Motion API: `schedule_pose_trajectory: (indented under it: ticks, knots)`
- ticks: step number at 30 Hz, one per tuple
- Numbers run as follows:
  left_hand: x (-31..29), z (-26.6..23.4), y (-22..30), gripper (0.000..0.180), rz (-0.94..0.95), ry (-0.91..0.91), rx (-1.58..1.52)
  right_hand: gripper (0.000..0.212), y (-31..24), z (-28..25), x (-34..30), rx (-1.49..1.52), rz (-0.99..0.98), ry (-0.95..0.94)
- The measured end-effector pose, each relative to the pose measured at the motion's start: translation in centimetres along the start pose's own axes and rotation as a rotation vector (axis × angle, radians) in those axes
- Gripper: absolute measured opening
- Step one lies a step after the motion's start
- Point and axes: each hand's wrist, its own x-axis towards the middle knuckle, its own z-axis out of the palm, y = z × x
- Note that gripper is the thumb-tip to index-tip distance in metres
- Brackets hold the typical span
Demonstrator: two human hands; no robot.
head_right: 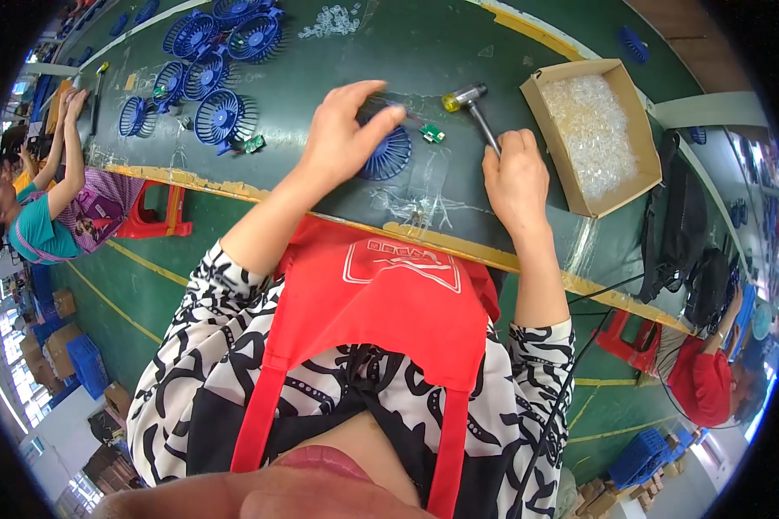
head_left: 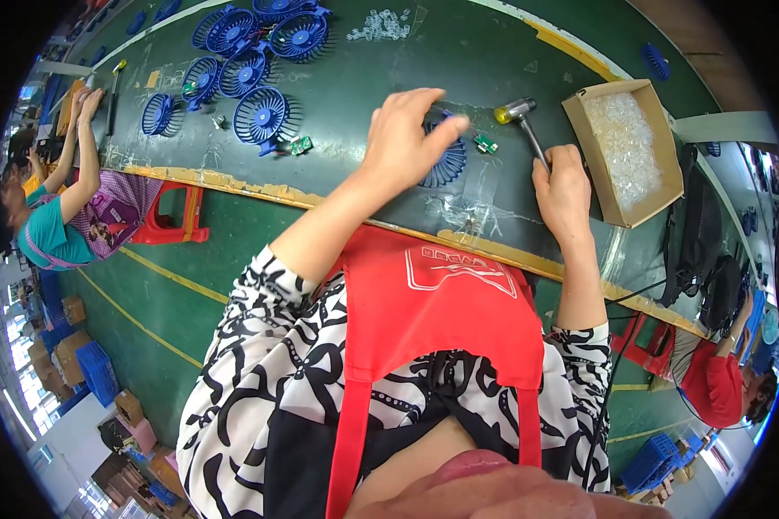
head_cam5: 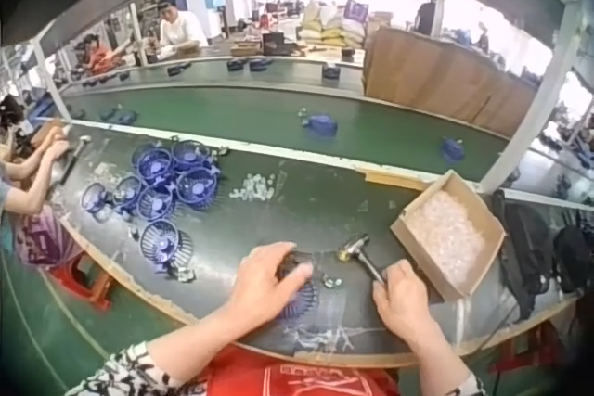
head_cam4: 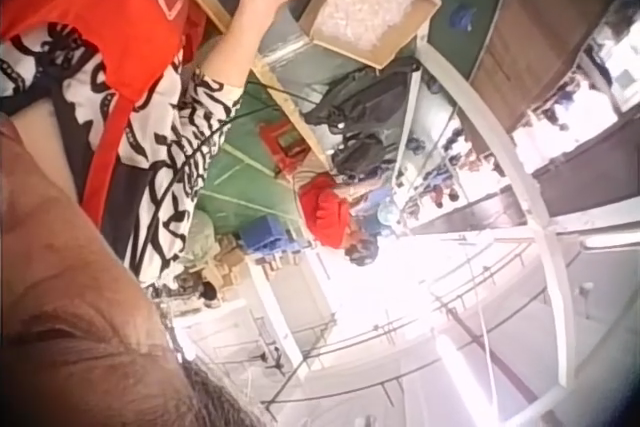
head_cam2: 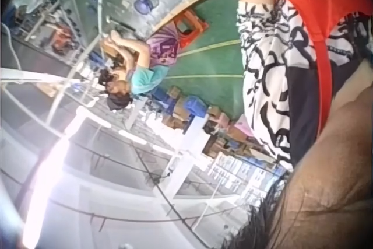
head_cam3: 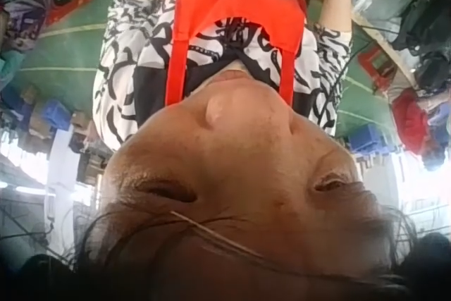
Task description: The person assembles mini fan parts by taking fan covers from a conveyor belt, fitting small components into them by hand, tapping them with a hammer, and placing the assembled fan covers back onto the conveyor belt.
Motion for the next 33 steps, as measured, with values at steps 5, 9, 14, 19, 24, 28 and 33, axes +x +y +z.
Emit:
schedule_pose_trajectory:
  ticks: [5,9,14,19,24,28,33]
  knots:
    - [-3.5,-1.4,1.8,0.093,0.006,-0.11,0.137,0.015,-3.4,-1.8,-0.5,0.475,-0.084,0.085]
    - [-3.7,-1.1,1.9,0.099,-0.042,-0.115,0.126,0.027,-5.3,-1.1,-0.6,0.362,-0.237,0.152]
    - [-3.5,-0.8,1.9,0.099,-0.039,-0.125,0.126,0.031,-5.3,-0.5,-0.6,0.264,-0.254,0.132]
    - [-4.0,-1.0,1.6,0.097,-0.045,-0.103,0.106,0.035,-7.8,-6.1,-0.8,0.694,-0.161,0.465]
    - [-3.9,-0.6,1.6,0.091,-0.018,-0.105,0.12,0.042,-5.0,0.3,-1.5,0.133,-0.376,0.183]
    - [-4.2,-0.6,1.2,0.086,-0.001,-0.084,0.119,0.038,-4.4,1.2,-2.1,0.056,-0.246,0.094]
    - [-4.9,-0.8,0.4,0.085,0.058,-0.024,-0.026,0.02,-3.0,0.5,-0.3,0.057,-0.168,0.232]
